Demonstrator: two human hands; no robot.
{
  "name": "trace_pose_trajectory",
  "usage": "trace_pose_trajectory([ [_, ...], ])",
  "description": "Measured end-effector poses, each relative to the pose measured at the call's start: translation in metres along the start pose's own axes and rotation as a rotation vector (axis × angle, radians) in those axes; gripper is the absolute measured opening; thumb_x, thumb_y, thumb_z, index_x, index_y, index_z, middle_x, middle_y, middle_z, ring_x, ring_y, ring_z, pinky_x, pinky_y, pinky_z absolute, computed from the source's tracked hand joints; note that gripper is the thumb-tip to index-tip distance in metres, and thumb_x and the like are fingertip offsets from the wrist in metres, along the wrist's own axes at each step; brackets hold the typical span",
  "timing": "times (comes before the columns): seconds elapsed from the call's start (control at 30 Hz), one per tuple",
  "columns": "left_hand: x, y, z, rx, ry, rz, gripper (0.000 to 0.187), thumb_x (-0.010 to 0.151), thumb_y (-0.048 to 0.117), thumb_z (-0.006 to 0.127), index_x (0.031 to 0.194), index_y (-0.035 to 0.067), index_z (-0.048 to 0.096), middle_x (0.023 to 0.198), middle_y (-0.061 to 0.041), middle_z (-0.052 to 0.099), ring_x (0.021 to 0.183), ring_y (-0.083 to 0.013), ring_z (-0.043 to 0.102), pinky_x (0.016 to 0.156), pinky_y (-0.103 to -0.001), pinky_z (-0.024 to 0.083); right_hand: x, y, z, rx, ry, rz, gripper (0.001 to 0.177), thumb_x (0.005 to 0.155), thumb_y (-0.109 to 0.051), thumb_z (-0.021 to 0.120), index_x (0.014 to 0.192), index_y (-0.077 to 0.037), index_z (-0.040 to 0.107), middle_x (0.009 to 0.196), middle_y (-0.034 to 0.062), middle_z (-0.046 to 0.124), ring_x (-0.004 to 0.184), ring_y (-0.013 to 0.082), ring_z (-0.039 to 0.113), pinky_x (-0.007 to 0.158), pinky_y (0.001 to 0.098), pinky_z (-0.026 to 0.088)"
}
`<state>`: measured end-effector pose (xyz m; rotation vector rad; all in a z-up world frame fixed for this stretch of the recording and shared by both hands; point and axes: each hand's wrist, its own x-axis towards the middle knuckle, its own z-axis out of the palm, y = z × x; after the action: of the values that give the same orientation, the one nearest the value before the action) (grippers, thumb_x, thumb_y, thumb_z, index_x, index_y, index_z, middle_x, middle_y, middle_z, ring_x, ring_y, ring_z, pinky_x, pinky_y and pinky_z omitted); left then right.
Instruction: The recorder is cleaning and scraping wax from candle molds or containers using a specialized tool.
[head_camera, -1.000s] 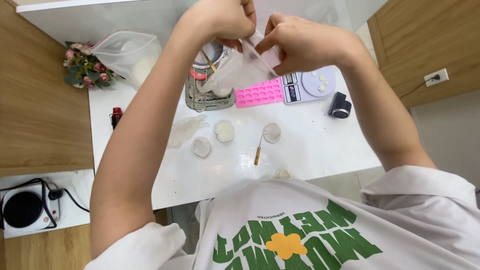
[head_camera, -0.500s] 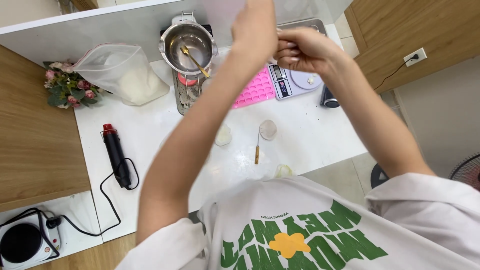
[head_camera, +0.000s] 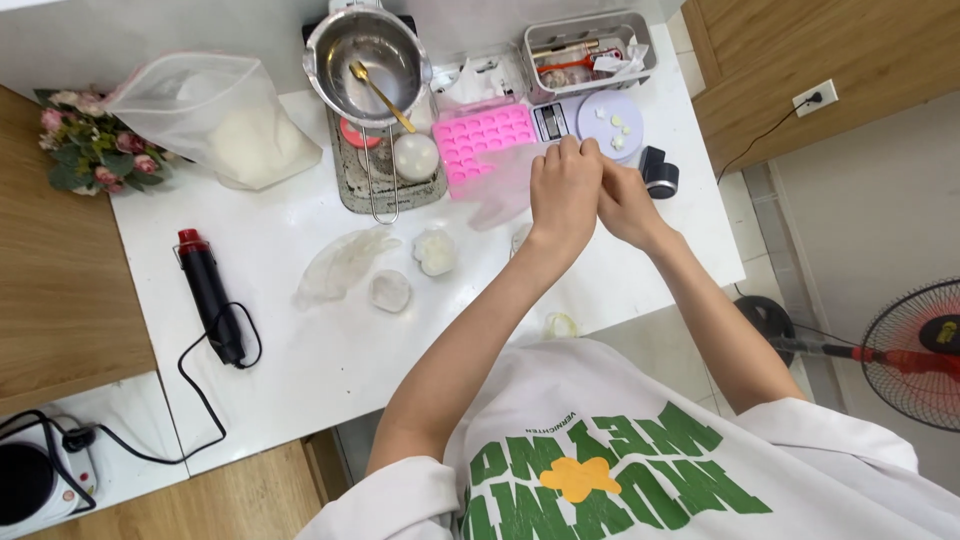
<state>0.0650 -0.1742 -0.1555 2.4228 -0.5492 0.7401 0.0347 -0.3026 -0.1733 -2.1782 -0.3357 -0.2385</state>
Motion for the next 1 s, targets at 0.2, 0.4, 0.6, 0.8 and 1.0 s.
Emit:
trace_pose_trajectory([
  [0.2, -0.032, -0.018, 0.036, -0.046, -0.275, -0.086, 0.013, 0.074, -0.005, 0.07, 0.081, 0.007, 0.067, 0.075, -0.01, 0.062, 0.073, -0.0316, 0.07, 0.066, -0.044, 0.052, -0.048, 0.042, 0.019, 0.051, -0.212, 0.322, 0.015, 0.102, -0.007, 0.06, 0.095, -0.002, 0.072, 0.079, 0.0104, 0.071, 0.074, 0.0173, 0.064, 0.069, 0.0368, 0.053],
  [0.4, -0.045, -0.091, 0.121, -0.303, -0.794, -0.28, 0.018, 0.061, 0.002, 0.068, 0.079, 0.0, 0.073, 0.076, -0.024, 0.07, 0.085, -0.0451, 0.074, 0.071, -0.057, 0.06, -0.041, -0.041, 0.032, -0.174, -0.461, 0.092, 0.01, 0.099, -0.003, 0.059, 0.105, 0.003, 0.064, 0.089, 0.0258, 0.075, 0.08, 0.0427, 0.074, 0.07, 0.0473, 0.055],
  [0.6, 0.023, -0.097, 0.03, -0.018, -1.219, -0.308, 0.02, 0.059, -0.009, 0.058, 0.071, -0.003, 0.074, 0.068, -0.015, 0.069, 0.053, -0.0231, 0.062, 0.053, -0.032, 0.054, -0.028, -0.029, 0.036, -0.194, -0.515, -0.035, 0.016, 0.096, 0.0, 0.057, 0.111, 0.002, 0.06, 0.089, 0.0124, 0.075, 0.072, 0.0231, 0.073, 0.065, 0.0339, 0.057],
  [0.8, 0.031, -0.079, 0.051, -0.043, -0.982, -0.319, 0.023, 0.072, -0.001, 0.059, 0.092, 0.0, 0.071, 0.076, -0.009, 0.067, 0.06, -0.0182, 0.063, 0.063, -0.033, 0.056, -0.004, -0.034, 0.031, -0.589, -0.652, -0.388, 0.025, 0.087, -0.001, 0.062, 0.109, -0.006, 0.073, 0.114, 0.006, 0.075, 0.124, 0.0241, 0.062, 0.102, 0.0404, 0.052],
  [1.0, 0.045, -0.025, 0.061, 0.086, -1.072, -0.017, 0.019, 0.075, 0.01, 0.07, 0.094, 0.006, 0.074, 0.087, -0.009, 0.072, 0.064, -0.0152, 0.064, 0.064, -0.033, 0.056, -0.004, 0.069, 0.044, -0.641, -0.591, -0.579, 0.04, 0.091, -0.004, 0.051, 0.13, 0.003, 0.056, 0.129, 0.0249, 0.062, 0.108, 0.0409, 0.063, 0.087, 0.0468, 0.055],
])
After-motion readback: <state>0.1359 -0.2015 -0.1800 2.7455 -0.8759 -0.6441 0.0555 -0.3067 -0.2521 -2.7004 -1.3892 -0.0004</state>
